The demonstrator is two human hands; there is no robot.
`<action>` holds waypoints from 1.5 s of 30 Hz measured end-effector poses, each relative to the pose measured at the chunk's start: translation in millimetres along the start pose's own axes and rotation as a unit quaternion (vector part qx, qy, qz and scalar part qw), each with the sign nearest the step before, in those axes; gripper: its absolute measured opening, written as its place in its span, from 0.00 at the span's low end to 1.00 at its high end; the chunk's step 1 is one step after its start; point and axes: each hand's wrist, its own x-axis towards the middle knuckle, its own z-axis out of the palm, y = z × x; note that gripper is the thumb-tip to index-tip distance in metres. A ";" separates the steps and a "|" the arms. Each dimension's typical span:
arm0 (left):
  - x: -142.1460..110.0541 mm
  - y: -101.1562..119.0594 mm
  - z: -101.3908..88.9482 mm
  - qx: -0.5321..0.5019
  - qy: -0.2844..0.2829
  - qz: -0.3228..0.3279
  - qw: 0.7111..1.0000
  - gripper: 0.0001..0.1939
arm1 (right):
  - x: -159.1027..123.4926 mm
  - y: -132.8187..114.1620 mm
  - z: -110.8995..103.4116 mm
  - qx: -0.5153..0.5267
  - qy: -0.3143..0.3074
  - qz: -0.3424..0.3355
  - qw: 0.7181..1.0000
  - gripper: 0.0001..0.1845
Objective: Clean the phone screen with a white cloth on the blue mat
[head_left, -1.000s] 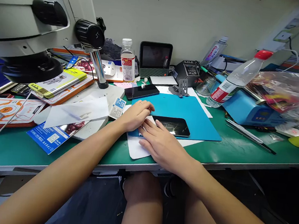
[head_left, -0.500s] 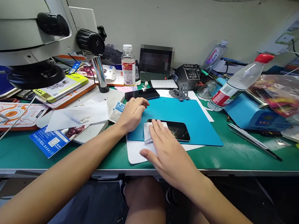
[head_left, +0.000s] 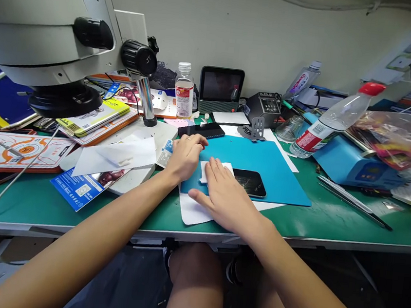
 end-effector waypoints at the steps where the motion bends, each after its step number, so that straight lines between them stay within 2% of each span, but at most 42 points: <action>1: -0.5 -0.7 -0.1 -0.001 0.004 -0.008 1.000 0.16 | 7.8 0.5 -0.5 0.007 0.002 0.002 1.000 0.53; 4: -1.4 -2.9 0.0 -0.010 0.006 -0.013 1.000 0.16 | 6.2 0.7 -0.5 0.017 0.010 0.004 1.000 0.53; 8: -1.1 -2.0 -0.1 -0.012 0.000 -0.011 1.000 0.16 | -36.3 0.7 0.4 0.007 0.009 0.002 1.000 0.51; 10: -0.6 -0.6 -0.4 -0.012 -0.005 -0.007 1.000 0.16 | -48.2 5.0 -0.8 0.002 -0.004 0.014 1.000 0.50; 12: -0.3 0.2 -0.6 -0.016 -0.013 -0.004 1.000 0.17 | -42.8 12.7 -3.7 -0.001 -0.016 0.033 0.999 0.51; 16: -1.4 -0.3 -0.7 -0.035 -0.045 0.010 0.998 0.17 | -8.7 31.5 -12.4 0.007 -0.027 0.070 0.997 0.54; 18: -2.0 -0.7 -0.7 -0.043 -0.069 0.034 0.996 0.17 | -5.0 37.2 -14.7 0.005 -0.029 0.075 0.997 0.54; 20: -2.4 -0.7 -0.2 -0.046 -0.092 0.057 0.993 0.17 | -18.2 37.9 -12.7 -0.013 -0.023 0.074 0.997 0.54; 24: -2.3 -0.9 1.9 -0.042 -0.129 0.089 0.987 0.16 | -64.6 33.8 -3.4 -0.053 -0.004 0.079 0.995 0.54; 26: -2.6 -0.8 2.6 -0.036 -0.151 0.106 0.982 0.16 | -73.4 37.0 -2.9 -0.050 -0.002 0.082 0.995 0.54; 29: -4.4 0.8 1.7 -0.034 -0.189 0.121 0.974 0.21 | -57.9 52.0 -9.4 -0.021 -0.014 0.103 0.994 0.54; 32: -6.4 3.4 -0.6 -0.029 -0.211 0.125 0.969 0.32 | -36.4 68.7 -17.7 0.015 -0.034 0.110 0.993 0.53; 34: -6.8 4.3 -1.4 -0.020 -0.219 0.132 0.967 0.38 | -36.3 72.7 -19.5 0.021 -0.038 0.100 0.994 0.53; 36: -6.5 4.1 -1.4 -0.015 -0.225 0.139 0.964 0.41 | -49.4 69.7 -17.4 0.009 -0.037 0.089 0.995 0.53; 39: -5.6 3.0 -0.5 -0.014 -0.229 0.147 0.962 0.42 | -76.2 60.0 -12.3 -0.015 -0.039 0.082 0.996 0.53; 41: -5.4 2.4 0.3 -0.015 -0.228 0.144 0.963 0.40 | -82.6 56.2 -11.7 -0.017 -0.045 0.085 0.995 0.53; 45: -6.2 1.9 1.7 -0.018 -0.228 0.130 0.965 0.36 | -54.1 62.9 -18.4 0.020 -0.059 0.101 0.993 0.55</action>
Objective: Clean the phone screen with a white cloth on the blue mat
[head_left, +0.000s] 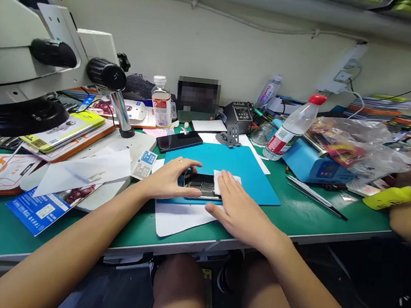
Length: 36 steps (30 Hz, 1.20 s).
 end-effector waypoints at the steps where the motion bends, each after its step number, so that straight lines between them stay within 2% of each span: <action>1: -0.1 0.0 0.4 -0.003 0.000 -0.001 1.000 0.36 | 10.3 1.0 -3.7 0.009 -0.002 0.002 1.000 0.56; 3: 0.0 0.3 1.1 -0.010 -0.001 -0.006 1.000 0.35 | 24.5 1.8 -9.5 0.016 0.001 0.005 1.000 0.57; 5: 0.5 1.2 1.1 -0.016 0.001 -0.010 1.000 0.34 | 23.8 0.0 -10.4 0.014 0.012 0.010 1.000 0.57; 10: 2.3 5.2 -0.2 -0.013 -0.004 -0.009 1.000 0.34 | -22.8 -8.9 4.9 0.002 0.016 0.012 1.000 0.56; 12: 2.5 5.7 -0.1 -0.010 -0.006 -0.006 1.000 0.34 | -31.2 -9.8 6.7 0.006 0.014 0.000 1.000 0.54; 14: 2.3 5.6 0.5 -0.011 -0.005 -0.002 1.000 0.34 | -23.0 -8.3 3.1 0.015 0.013 -0.012 1.000 0.53; 18: 1.4 4.9 2.4 -0.020 0.010 -0.005 1.000 0.32 | 14.5 -2.9 -9.1 0.037 0.020 -0.013 0.999 0.53; 20: 1.2 5.1 3.0 -0.021 0.014 -0.006 1.000 0.31 | 20.3 -3.3 -10.1 0.035 0.030 -0.005 0.999 0.54; 22: 1.4 5.6 2.9 -0.021 0.015 -0.003 1.000 0.31 | 10.2 -6.6 -5.2 0.022 0.032 0.004 0.999 0.54; 26: 3.1 6.8 0.9 -0.022 0.017 0.007 1.000 0.31 | -28.9 -13.2 9.9 -0.005 0.007 0.007 1.000 0.53; 28: 4.1 7.1 0.0 -0.021 0.015 0.009 1.000 0.31 | -34.7 -15.6 11.3 -0.005 -0.005 0.002 1.000 0.53; 30: 4.4 6.7 -0.3 -0.021 0.011 0.005 1.000 0.32 | -23.5 -18.6 7.0 0.004 -0.008 -0.002 1.000 0.53; 34: 3.1 2.2 0.9 -0.036 0.020 0.009 0.999 0.28 | 19.3 -25.2 -4.8 0.036 0.015 -0.034 0.999 0.55; 36: 2.7 -0.6 1.7 -0.041 0.037 0.013 0.998 0.28 | 26.2 -29.3 -5.1 0.040 0.026 -0.046 0.998 0.56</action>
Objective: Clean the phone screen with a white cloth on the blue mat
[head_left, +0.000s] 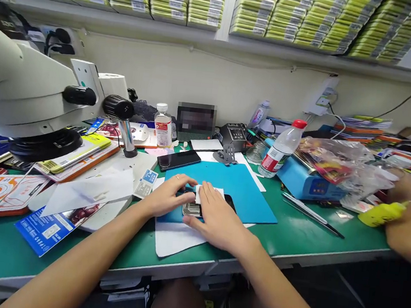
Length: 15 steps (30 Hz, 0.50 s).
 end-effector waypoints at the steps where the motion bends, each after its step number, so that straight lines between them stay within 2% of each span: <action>1: -0.1 -0.9 0.1 -0.002 0.009 0.002 1.000 0.29 | -3.1 -2.9 1.8 -0.001 0.001 -0.003 1.000 0.57; 6: 0.5 -0.3 0.3 -0.006 0.030 0.017 0.999 0.33 | -48.7 -19.1 16.0 -0.008 -0.017 -0.002 1.000 0.54; 8: 0.6 -0.1 0.8 -0.005 0.034 0.018 0.999 0.34 | -52.0 -22.5 17.6 -0.005 -0.017 -0.007 1.000 0.53; 15: -2.9 -2.7 3.9 -0.019 0.076 -0.004 0.997 0.37 | 10.2 -30.1 10.0 0.048 0.021 -0.042 0.998 0.57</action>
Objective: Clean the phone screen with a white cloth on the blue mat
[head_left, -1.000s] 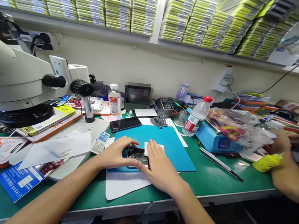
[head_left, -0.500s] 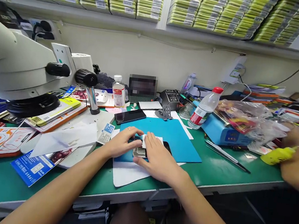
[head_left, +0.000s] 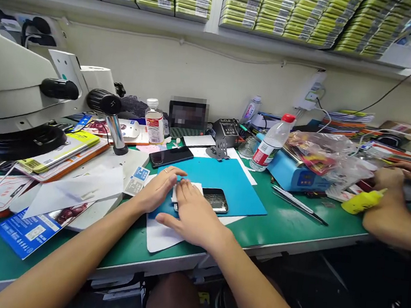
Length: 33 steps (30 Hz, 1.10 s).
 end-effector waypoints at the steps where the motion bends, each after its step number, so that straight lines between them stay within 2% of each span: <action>1: -0.5 0.0 0.1 -0.001 0.003 -0.004 1.000 0.37 | 0.4 -0.8 1.5 0.001 0.003 0.002 1.000 0.58; 6: -1.8 1.0 0.6 -0.004 0.000 -0.021 1.000 0.36 | -41.6 -6.5 17.4 -0.012 0.020 0.005 1.000 0.52; 8: -1.5 -0.2 1.3 -0.005 -0.005 -0.021 1.000 0.36 | -49.9 -7.4 20.5 -0.015 0.029 0.009 0.999 0.50; 15: -1.5 -5.6 2.5 0.006 0.000 -0.028 1.000 0.35 | 0.9 -2.6 4.7 0.005 0.014 0.010 1.000 0.55; 17: -2.0 -4.0 1.9 0.010 0.004 -0.025 1.000 0.35 | -6.4 -4.0 4.6 0.007 0.019 0.010 1.000 0.55; 21: -2.3 0.3 1.7 0.014 -0.002 -0.023 1.000 0.34 | -49.2 -7.8 15.0 0.008 0.032 -0.003 0.999 0.52; 23: -1.5 0.9 2.0 0.017 -0.014 -0.022 1.000 0.33 | -57.2 -7.0 16.8 0.010 0.034 -0.005 0.999 0.50; 25: -0.3 0.3 2.6 0.025 -0.026 -0.016 0.999 0.30 | -46.9 -3.9 13.7 0.014 0.029 -0.002 0.999 0.50; 29: 0.6 -1.9 3.7 0.055 -0.034 -0.016 0.998 0.22 | -9.0 3.4 1.5 0.019 0.005 0.005 1.000 0.54; 31: -0.3 -1.6 3.3 0.070 -0.032 -0.028 0.997 0.21 | -7.5 3.7 0.4 0.013 0.004 0.010 1.000 0.56; 33: -2.2 0.3 1.8 0.080 -0.039 -0.029 0.996 0.20 | -23.0 1.8 4.3 0.003 0.013 0.008 1.000 0.56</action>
